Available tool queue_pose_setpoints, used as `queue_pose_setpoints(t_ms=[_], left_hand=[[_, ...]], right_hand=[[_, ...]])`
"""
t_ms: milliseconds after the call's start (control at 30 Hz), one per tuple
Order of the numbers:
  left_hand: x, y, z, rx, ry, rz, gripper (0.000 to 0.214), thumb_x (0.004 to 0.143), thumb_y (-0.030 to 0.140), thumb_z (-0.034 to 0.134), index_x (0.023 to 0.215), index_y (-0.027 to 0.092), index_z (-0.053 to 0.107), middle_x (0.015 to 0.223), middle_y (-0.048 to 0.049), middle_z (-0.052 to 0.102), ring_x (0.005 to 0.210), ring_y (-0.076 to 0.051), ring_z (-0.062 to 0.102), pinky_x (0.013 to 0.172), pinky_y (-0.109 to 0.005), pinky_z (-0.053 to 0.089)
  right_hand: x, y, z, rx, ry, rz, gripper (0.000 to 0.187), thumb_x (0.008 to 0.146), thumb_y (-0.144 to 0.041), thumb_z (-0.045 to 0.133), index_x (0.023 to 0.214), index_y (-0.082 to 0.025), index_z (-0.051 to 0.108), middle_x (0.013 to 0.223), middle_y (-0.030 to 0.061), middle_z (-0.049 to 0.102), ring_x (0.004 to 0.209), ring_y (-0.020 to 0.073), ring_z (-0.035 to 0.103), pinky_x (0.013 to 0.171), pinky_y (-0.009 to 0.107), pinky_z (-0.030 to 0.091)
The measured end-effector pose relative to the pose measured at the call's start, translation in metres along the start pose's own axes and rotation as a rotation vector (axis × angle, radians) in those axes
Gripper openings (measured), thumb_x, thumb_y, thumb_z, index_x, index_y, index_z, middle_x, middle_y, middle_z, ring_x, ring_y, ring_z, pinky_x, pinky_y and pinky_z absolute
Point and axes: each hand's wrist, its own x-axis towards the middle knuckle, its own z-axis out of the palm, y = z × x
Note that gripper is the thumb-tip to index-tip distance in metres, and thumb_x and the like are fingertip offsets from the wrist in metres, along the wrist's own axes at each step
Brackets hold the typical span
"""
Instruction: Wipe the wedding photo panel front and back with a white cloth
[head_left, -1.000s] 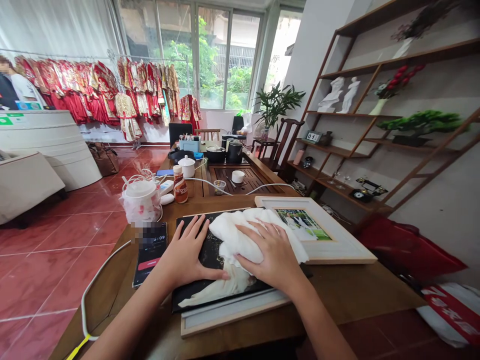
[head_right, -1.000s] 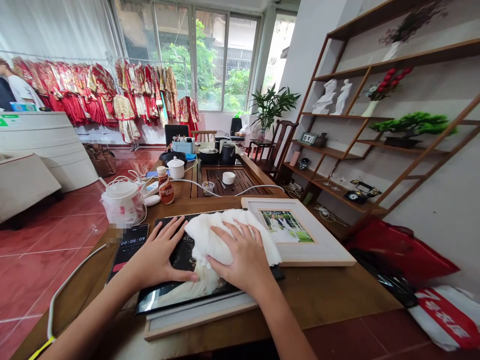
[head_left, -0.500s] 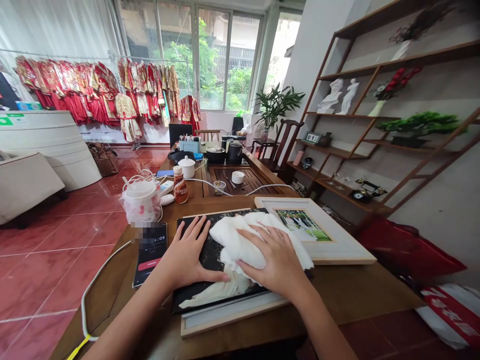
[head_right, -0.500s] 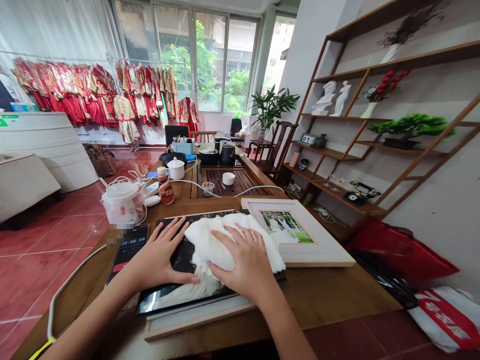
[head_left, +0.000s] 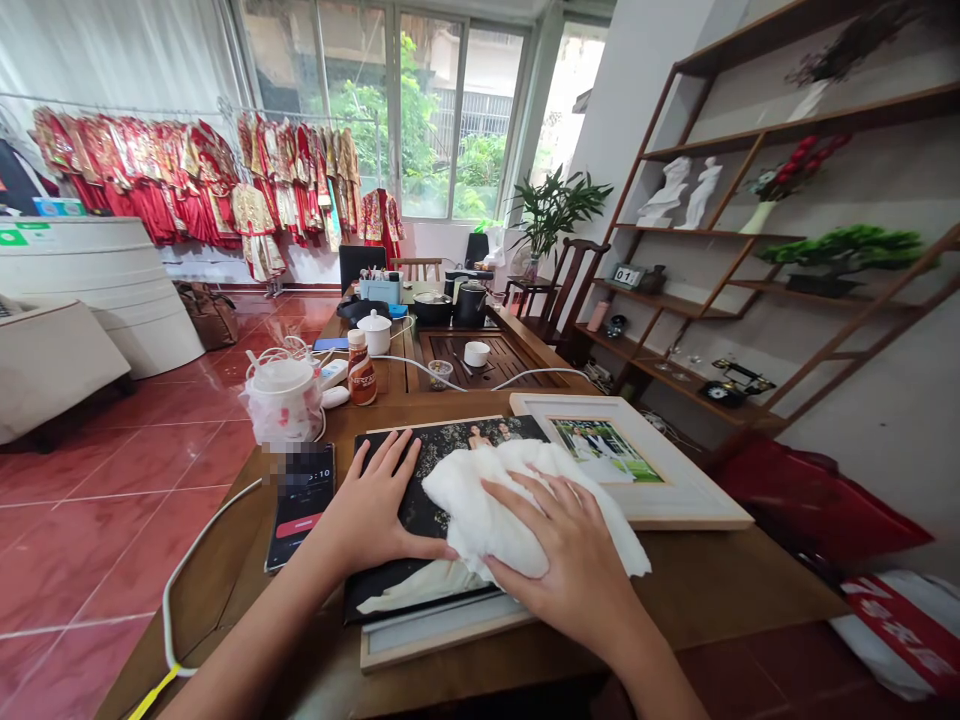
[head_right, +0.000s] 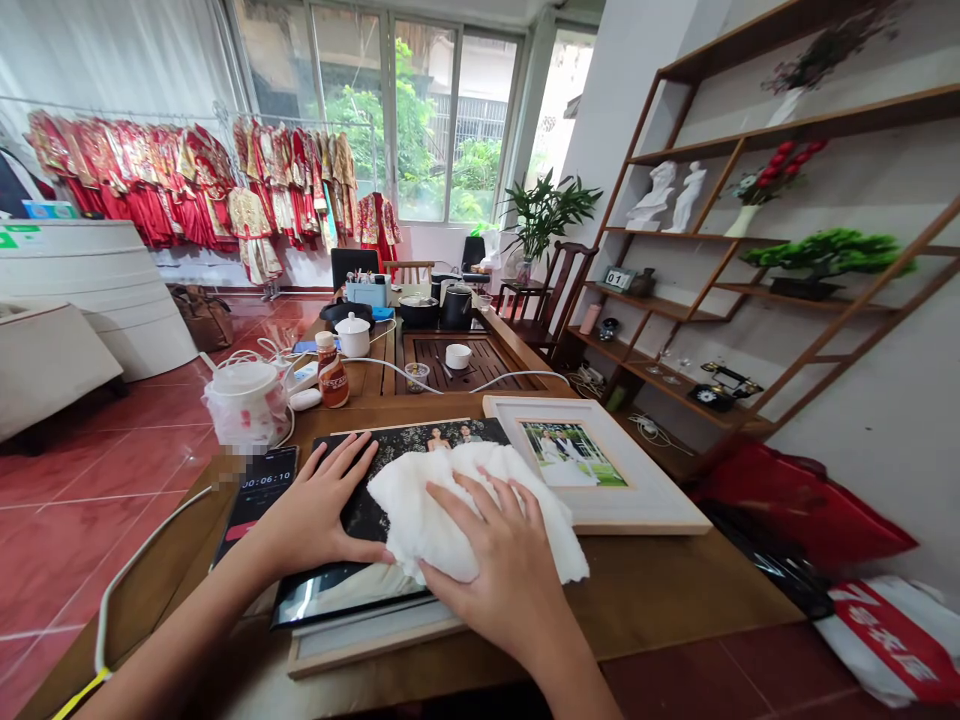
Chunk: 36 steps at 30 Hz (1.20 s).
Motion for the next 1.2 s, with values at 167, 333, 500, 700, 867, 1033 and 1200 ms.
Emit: queue_pose_setpoints(t_ms=[167,333,500,700,867,1033,1200], left_hand=[[0.0,0.0,-0.001,0.001,-0.011,0.008,0.118,0.064,0.088,0.045,0.151,0.013,0.017,0.156,-0.0147,0.019,0.144,-0.034,0.014,0.115,-0.056,0.01],[-0.001,-0.001,0.002,-0.001,0.009,0.017,0.119,0.063,0.088,0.046,0.152,0.016,0.015,0.156,-0.0141,0.02,0.144,-0.035,0.015,0.115,-0.055,0.01],[-0.001,-0.002,0.006,0.0,0.037,-0.006,0.12,0.061,0.09,0.047,0.152,0.016,0.017,0.155,-0.014,0.025,0.143,-0.035,0.017,0.115,-0.056,0.011],[0.001,-0.001,0.004,0.018,0.004,-0.01,0.121,0.061,0.091,0.043,0.151,0.013,0.02,0.155,-0.0162,0.023,0.143,-0.036,0.017,0.115,-0.054,0.01],[0.0,0.0,0.002,0.013,-0.014,-0.002,0.121,0.062,0.091,0.042,0.151,0.012,0.019,0.156,-0.0152,0.02,0.144,-0.035,0.014,0.115,-0.055,0.009],[-0.001,0.0,0.002,-0.006,0.011,0.013,0.119,0.062,0.089,0.047,0.151,0.016,0.018,0.156,-0.0151,0.022,0.144,-0.035,0.015,0.114,-0.056,0.01],[-0.001,0.0,0.002,-0.005,0.006,-0.005,0.121,0.062,0.091,0.044,0.151,0.013,0.019,0.156,-0.0159,0.02,0.144,-0.034,0.015,0.115,-0.057,0.011]], right_hand=[[0.012,0.006,0.002,0.01,-0.02,-0.004,0.06,0.077,-0.053,0.062,0.133,-0.037,0.049,0.133,0.004,0.055,0.122,0.0332,0.044,0.097,0.052,0.033],[0.03,0.012,0.008,0.029,0.001,0.008,0.059,0.076,-0.054,0.062,0.131,-0.035,0.051,0.13,0.0055,0.056,0.12,0.0326,0.046,0.096,0.051,0.034],[0.024,0.009,0.005,0.039,-0.014,0.005,0.059,0.077,-0.052,0.061,0.133,-0.035,0.05,0.132,0.0061,0.054,0.122,0.0334,0.044,0.098,0.052,0.032],[0.001,0.001,-0.002,0.033,-0.041,-0.016,0.063,0.077,-0.051,0.062,0.136,-0.036,0.046,0.137,0.0038,0.05,0.125,0.0337,0.041,0.101,0.053,0.028],[0.009,0.002,-0.001,0.04,-0.037,-0.009,0.062,0.076,-0.05,0.063,0.134,-0.036,0.048,0.134,0.0051,0.053,0.122,0.0337,0.043,0.099,0.053,0.03],[0.03,0.006,0.005,0.059,-0.016,0.025,0.057,0.077,-0.05,0.061,0.131,-0.036,0.051,0.131,0.0043,0.055,0.12,0.0317,0.044,0.098,0.051,0.031],[0.03,0.004,0.006,0.065,-0.009,0.012,0.058,0.077,-0.049,0.062,0.132,-0.035,0.05,0.132,0.0046,0.054,0.121,0.0318,0.044,0.1,0.052,0.029]])
